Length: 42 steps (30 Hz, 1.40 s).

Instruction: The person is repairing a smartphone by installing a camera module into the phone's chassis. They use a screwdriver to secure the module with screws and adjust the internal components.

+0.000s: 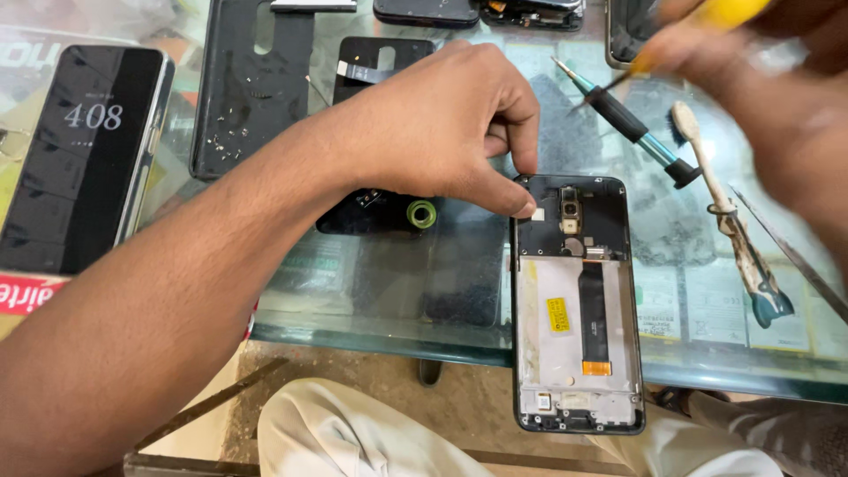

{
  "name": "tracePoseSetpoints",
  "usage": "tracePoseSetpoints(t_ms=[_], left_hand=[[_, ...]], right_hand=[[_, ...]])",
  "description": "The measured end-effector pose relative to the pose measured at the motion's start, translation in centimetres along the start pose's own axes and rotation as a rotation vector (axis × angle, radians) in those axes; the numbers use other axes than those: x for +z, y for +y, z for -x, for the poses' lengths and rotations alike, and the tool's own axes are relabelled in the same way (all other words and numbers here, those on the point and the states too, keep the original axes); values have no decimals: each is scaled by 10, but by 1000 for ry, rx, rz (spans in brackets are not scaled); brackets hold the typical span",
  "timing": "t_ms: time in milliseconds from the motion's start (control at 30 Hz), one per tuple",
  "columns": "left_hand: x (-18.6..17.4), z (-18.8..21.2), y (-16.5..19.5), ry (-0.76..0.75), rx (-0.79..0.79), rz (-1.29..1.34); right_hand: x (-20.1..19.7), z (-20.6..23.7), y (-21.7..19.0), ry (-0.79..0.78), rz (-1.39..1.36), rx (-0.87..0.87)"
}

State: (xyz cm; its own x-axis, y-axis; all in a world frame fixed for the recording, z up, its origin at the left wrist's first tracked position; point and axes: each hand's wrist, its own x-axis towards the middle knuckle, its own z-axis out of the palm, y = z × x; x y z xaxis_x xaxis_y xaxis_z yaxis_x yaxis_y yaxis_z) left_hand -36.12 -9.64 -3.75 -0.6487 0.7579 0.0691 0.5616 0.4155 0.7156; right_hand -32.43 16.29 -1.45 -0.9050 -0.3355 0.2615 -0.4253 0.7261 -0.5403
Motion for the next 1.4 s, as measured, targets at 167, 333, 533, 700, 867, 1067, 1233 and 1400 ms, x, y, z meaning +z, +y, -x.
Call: tracePoseSetpoints(t_ms=[167, 333, 533, 700, 867, 1067, 1233, 1400], left_hand=[[-1, -2, 0, -3, 32, -9], [0, -2, 0, -10, 46, -19], [0, -1, 1, -14, 40, 15], [-1, -1, 1, -15, 30, 15], [2, -3, -4, 49, 172, -17], [4, -4, -10, 47, 176, -14], [7, -5, -11, 62, 178, -14], [3, -3, -7, 70, 216, -55]], right_hand=[[-22, -6, 14, -70, 72, -32], [-15, 85, -22, -4, 424, -137], [0, 129, -42, 44, 480, -140], [-17, 74, -51, 117, 640, -128], [-4, 17, -16, -21, 886, -103], [12, 11, 5, 37, 790, -208], [11, 6, -13, 101, 742, -232], [9, -3, -34, 176, 518, -352]])
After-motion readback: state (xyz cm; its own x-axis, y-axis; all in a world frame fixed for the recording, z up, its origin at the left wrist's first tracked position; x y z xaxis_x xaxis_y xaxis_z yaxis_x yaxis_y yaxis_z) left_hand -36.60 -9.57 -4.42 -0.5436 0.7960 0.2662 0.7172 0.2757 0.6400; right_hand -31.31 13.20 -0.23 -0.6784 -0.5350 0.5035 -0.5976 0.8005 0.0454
